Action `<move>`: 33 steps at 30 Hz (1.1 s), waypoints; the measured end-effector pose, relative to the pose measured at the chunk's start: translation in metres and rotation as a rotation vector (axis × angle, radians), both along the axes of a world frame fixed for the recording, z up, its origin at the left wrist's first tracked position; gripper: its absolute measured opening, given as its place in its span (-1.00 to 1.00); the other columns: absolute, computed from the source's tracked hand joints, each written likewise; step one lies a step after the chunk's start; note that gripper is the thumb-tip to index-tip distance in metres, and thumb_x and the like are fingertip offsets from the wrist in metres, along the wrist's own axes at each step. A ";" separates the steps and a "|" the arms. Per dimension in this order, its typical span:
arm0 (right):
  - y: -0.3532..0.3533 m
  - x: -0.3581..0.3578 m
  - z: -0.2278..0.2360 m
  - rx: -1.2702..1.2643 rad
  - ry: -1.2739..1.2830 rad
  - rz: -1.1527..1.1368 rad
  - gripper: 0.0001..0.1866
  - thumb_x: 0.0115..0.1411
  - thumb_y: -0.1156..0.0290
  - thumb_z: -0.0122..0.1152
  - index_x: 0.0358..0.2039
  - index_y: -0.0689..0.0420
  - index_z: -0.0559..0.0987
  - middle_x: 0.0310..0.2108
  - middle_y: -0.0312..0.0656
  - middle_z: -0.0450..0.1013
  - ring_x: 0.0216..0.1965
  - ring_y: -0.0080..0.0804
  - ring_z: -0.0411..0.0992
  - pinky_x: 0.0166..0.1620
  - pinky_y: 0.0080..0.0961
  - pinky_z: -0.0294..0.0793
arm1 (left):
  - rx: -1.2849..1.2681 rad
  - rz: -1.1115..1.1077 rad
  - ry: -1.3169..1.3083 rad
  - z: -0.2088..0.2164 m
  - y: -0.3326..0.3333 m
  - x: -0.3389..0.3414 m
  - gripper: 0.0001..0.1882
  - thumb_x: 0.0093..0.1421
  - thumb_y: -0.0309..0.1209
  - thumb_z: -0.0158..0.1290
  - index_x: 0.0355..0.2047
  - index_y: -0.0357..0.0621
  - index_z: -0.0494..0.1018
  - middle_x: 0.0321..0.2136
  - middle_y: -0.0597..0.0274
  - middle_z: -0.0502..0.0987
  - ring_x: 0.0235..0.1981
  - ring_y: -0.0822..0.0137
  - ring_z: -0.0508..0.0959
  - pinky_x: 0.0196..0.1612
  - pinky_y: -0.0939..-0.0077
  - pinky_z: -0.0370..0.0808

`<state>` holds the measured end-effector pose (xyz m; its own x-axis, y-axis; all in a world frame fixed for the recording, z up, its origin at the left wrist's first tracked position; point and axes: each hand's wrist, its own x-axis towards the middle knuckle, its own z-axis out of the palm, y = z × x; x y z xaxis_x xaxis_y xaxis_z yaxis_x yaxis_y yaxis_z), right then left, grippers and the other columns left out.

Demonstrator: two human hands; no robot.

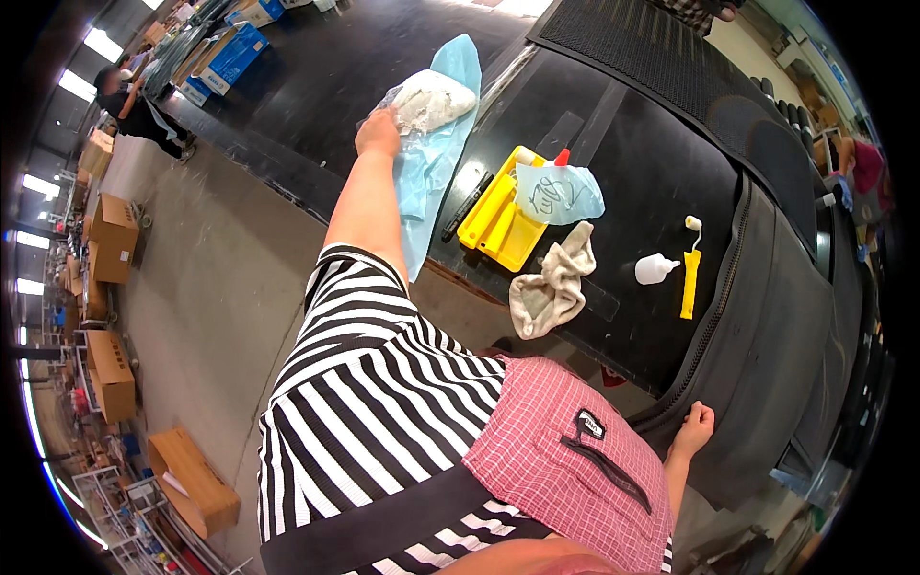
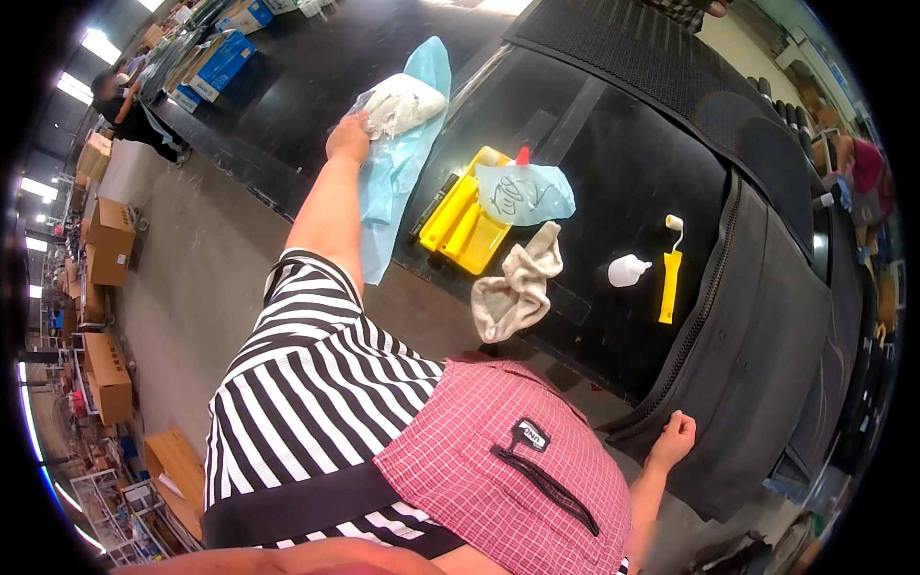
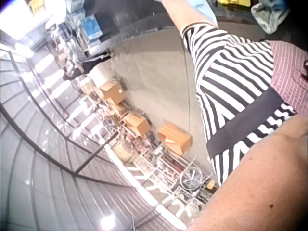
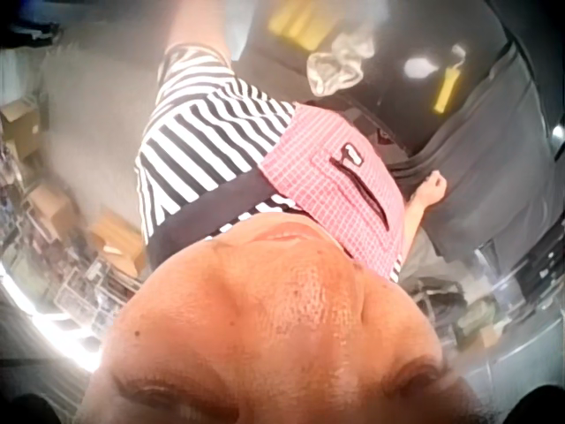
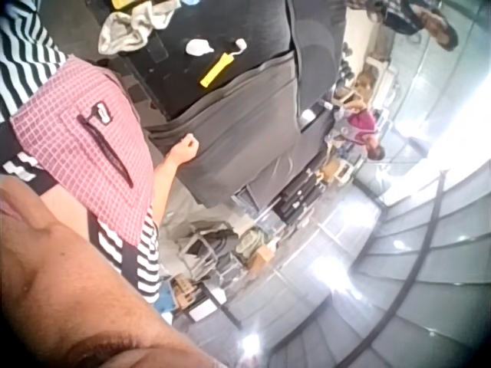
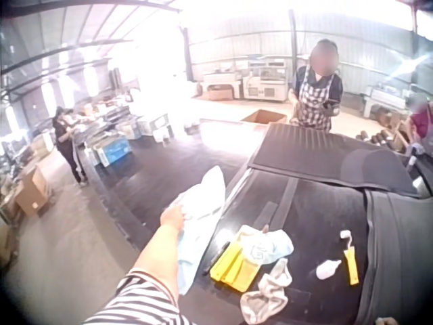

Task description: The person applies glue from a white bottle onto a large black mat laid on a table. They use a yellow roller to spread the glue evenly across the surface. The person then wipes the mat with a cloth and applies glue to the zipper area of another mat.

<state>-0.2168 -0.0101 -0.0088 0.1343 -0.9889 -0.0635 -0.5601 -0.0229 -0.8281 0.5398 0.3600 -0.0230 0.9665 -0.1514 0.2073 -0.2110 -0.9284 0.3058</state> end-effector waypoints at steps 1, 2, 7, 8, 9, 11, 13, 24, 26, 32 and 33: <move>0.001 0.001 0.000 -0.017 0.002 0.002 -0.73 0.36 0.36 0.18 -0.50 0.14 0.46 -0.59 -0.46 0.25 -0.54 -0.69 0.15 -0.44 -0.64 0.15 | 0.005 -0.015 -0.035 -0.005 0.001 0.003 -0.71 0.32 -0.28 0.02 -0.01 0.12 0.61 0.01 0.17 0.57 0.01 0.06 0.60 0.09 0.12 0.52; 0.002 0.001 -0.001 -0.034 0.005 0.005 -0.73 0.36 0.36 0.18 -0.50 0.14 0.46 -0.59 -0.45 0.25 -0.54 -0.68 0.15 -0.44 -0.64 0.15 | 0.011 -0.029 -0.069 -0.005 0.002 -0.001 -0.73 0.32 -0.27 0.02 -0.05 0.10 0.62 -0.01 0.17 0.58 0.00 0.05 0.60 0.08 0.13 0.52; -0.001 -0.002 -0.006 -0.061 0.025 0.009 -0.73 0.36 0.36 0.18 -0.50 0.15 0.45 -0.58 -0.45 0.25 -0.53 -0.67 0.15 -0.44 -0.62 0.16 | -0.069 0.000 -0.082 0.007 0.009 -0.012 -0.80 0.25 -0.24 0.13 -0.22 0.03 0.66 -0.14 0.16 0.63 -0.08 0.04 0.62 -0.01 0.14 0.54; -0.001 0.000 -0.005 -0.067 0.031 0.016 -0.73 0.36 0.36 0.18 -0.50 0.15 0.45 -0.58 -0.45 0.25 -0.53 -0.67 0.15 -0.44 -0.62 0.16 | -0.075 0.015 -0.075 0.010 0.011 -0.013 -0.81 0.22 -0.23 0.17 -0.26 0.01 0.66 -0.17 0.15 0.63 -0.10 0.04 0.62 -0.03 0.14 0.55; 0.000 0.002 -0.005 -0.061 0.029 0.009 -0.73 0.36 0.37 0.18 -0.50 0.15 0.45 -0.58 -0.45 0.25 -0.53 -0.67 0.15 -0.44 -0.62 0.17 | -0.081 0.030 -0.068 0.013 0.014 -0.015 -0.82 0.19 -0.22 0.20 -0.30 -0.02 0.66 -0.20 0.14 0.64 -0.12 0.04 0.62 -0.06 0.14 0.55; 0.002 0.005 -0.002 -0.051 0.022 -0.005 -0.73 0.36 0.37 0.17 -0.50 0.15 0.45 -0.57 -0.45 0.26 -0.52 -0.67 0.15 -0.43 -0.61 0.17 | -0.083 0.038 -0.002 0.023 0.018 -0.019 -0.80 0.14 -0.21 0.26 -0.35 -0.04 0.64 -0.22 0.13 0.64 -0.15 0.04 0.63 -0.09 0.14 0.54; 0.002 0.006 -0.001 -0.044 0.028 -0.012 -0.73 0.36 0.38 0.17 -0.50 0.16 0.44 -0.57 -0.44 0.26 -0.52 -0.67 0.15 -0.43 -0.61 0.18 | -0.090 0.038 0.024 0.025 0.022 -0.019 -0.78 0.09 -0.21 0.31 -0.40 -0.07 0.61 -0.24 0.12 0.64 -0.17 0.05 0.63 -0.11 0.15 0.54; -0.004 0.001 -0.006 -0.070 0.070 0.007 -0.72 0.36 0.38 0.18 -0.50 0.19 0.44 -0.55 -0.44 0.28 -0.49 -0.63 0.18 -0.39 -0.58 0.23 | -0.233 -0.071 -0.112 0.011 0.020 -0.013 -0.73 -0.01 -0.27 0.36 -0.54 -0.15 0.53 -0.45 0.10 0.60 -0.35 0.07 0.62 -0.25 0.20 0.52; -0.003 0.002 -0.004 -0.056 0.064 0.000 -0.72 0.36 0.38 0.18 -0.50 0.19 0.44 -0.55 -0.43 0.28 -0.49 -0.63 0.18 -0.39 -0.58 0.23 | -0.226 -0.077 -0.112 0.012 0.016 -0.016 -0.71 -0.03 -0.26 0.37 -0.55 -0.15 0.51 -0.46 0.10 0.59 -0.35 0.07 0.62 -0.26 0.21 0.52; -0.006 -0.004 -0.009 -0.061 0.055 0.008 -0.72 0.35 0.38 0.18 -0.50 0.18 0.45 -0.56 -0.44 0.27 -0.50 -0.65 0.16 -0.40 -0.59 0.22 | -0.205 -0.068 0.049 0.032 0.005 -0.030 -0.66 -0.08 -0.23 0.43 -0.55 -0.12 0.49 -0.45 0.11 0.62 -0.34 0.06 0.62 -0.20 0.20 0.54; -0.006 -0.004 -0.008 -0.056 0.056 0.007 -0.72 0.35 0.38 0.18 -0.50 0.18 0.45 -0.56 -0.44 0.27 -0.50 -0.65 0.17 -0.40 -0.59 0.22 | -0.204 -0.052 0.079 0.034 0.005 -0.030 -0.64 -0.10 -0.21 0.45 -0.55 -0.12 0.49 -0.46 0.11 0.62 -0.35 0.07 0.62 -0.20 0.21 0.53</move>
